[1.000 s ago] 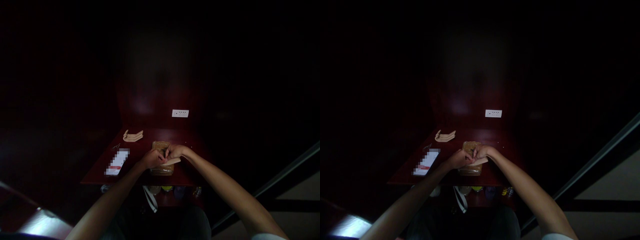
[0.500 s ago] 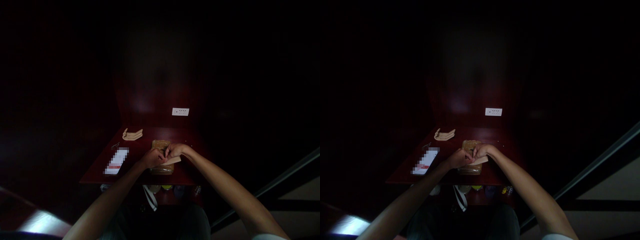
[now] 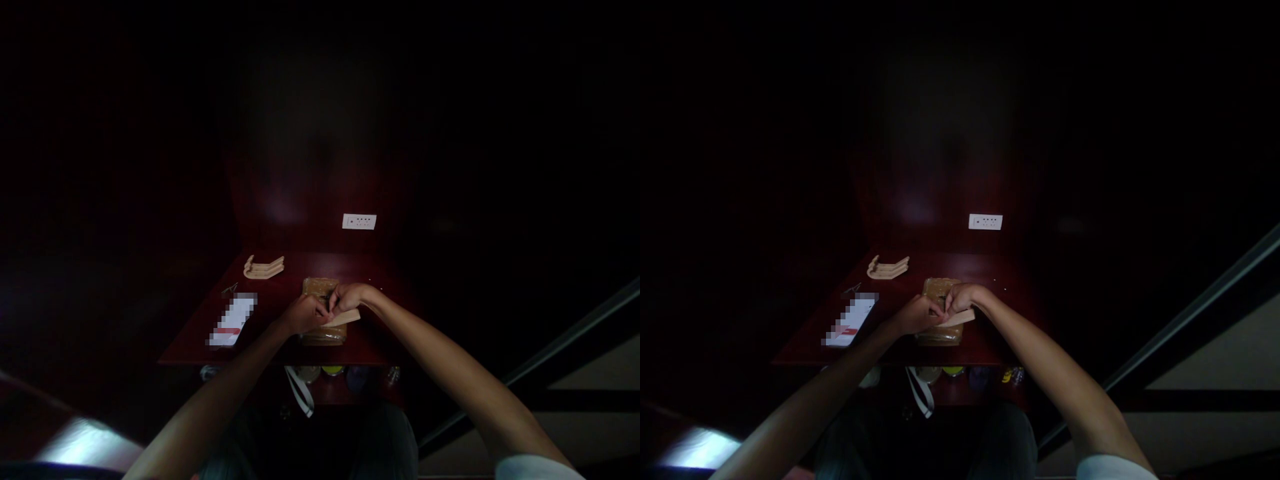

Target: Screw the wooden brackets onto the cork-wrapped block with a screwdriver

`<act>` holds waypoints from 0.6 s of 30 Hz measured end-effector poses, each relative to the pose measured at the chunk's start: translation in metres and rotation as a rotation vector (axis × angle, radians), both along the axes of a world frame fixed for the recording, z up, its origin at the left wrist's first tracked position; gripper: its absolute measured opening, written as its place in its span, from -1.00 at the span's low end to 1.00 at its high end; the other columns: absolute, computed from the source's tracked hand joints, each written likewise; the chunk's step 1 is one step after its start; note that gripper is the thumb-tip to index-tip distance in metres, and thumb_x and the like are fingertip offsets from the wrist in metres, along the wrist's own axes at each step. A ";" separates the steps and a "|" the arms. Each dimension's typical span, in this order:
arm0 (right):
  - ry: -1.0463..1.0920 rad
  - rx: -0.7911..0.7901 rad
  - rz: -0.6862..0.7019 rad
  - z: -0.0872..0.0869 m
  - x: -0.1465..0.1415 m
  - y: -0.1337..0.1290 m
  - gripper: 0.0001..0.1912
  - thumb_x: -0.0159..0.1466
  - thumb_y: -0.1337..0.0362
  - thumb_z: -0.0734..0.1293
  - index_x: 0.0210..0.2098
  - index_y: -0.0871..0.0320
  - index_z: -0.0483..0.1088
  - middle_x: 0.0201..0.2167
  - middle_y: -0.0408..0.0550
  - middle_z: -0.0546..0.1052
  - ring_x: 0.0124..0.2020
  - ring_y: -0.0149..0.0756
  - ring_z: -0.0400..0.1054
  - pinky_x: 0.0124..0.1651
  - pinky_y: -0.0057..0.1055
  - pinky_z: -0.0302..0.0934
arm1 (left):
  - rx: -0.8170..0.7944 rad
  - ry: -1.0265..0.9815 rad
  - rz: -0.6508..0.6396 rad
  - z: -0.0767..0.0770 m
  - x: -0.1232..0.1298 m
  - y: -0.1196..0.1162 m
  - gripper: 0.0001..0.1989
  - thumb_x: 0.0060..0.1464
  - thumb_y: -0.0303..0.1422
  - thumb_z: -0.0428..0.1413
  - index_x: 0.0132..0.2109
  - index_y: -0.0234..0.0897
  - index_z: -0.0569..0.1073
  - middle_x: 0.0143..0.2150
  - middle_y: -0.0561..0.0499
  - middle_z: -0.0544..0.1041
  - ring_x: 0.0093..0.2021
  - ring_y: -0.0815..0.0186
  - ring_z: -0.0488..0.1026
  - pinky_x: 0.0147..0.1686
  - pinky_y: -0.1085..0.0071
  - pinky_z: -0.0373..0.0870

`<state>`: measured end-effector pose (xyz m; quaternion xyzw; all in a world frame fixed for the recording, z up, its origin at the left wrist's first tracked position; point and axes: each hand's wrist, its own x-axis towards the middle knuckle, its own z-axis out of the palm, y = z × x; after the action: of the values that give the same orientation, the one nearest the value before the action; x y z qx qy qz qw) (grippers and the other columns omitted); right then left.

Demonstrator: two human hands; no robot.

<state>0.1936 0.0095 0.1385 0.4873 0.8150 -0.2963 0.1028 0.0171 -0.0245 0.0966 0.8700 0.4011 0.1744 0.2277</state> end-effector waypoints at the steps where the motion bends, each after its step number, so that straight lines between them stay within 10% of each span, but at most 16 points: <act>1: 0.006 0.005 -0.002 0.000 0.001 -0.001 -0.64 -0.02 0.10 0.44 -0.29 0.19 0.57 -0.47 -0.16 0.52 -0.48 -0.46 0.25 -0.42 -0.58 0.09 | 0.006 0.005 0.006 0.000 0.000 0.000 -0.75 0.03 -0.26 0.08 -0.30 -0.23 0.63 -0.41 0.03 0.63 -0.48 0.39 0.43 -0.44 0.50 0.18; 12: 0.273 0.303 0.165 0.049 0.032 -0.038 -0.66 0.17 0.40 0.20 -0.09 0.14 0.43 -0.28 -0.11 0.51 -0.37 -0.42 0.32 -0.31 -0.54 0.14 | -0.018 -0.003 0.046 0.005 0.001 -0.006 -0.75 0.01 -0.23 0.11 -0.30 -0.25 0.63 -0.41 -0.02 0.62 -0.43 0.35 0.47 -0.39 0.48 0.25; 18: 0.277 0.207 0.005 0.053 0.043 -0.064 -0.52 0.18 0.32 0.25 0.09 0.21 0.16 -0.39 -0.10 0.51 -0.61 -0.45 0.30 -0.53 -0.54 0.12 | -0.024 -0.022 0.052 0.001 0.002 -0.004 -0.74 0.00 -0.22 0.11 -0.31 -0.23 0.63 -0.45 -0.01 0.61 -0.48 0.36 0.44 -0.49 0.49 0.20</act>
<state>0.2370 -0.0541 0.1916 0.4477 0.8488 -0.2746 -0.0605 0.0190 -0.0284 0.0974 0.8545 0.4229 0.1850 0.2382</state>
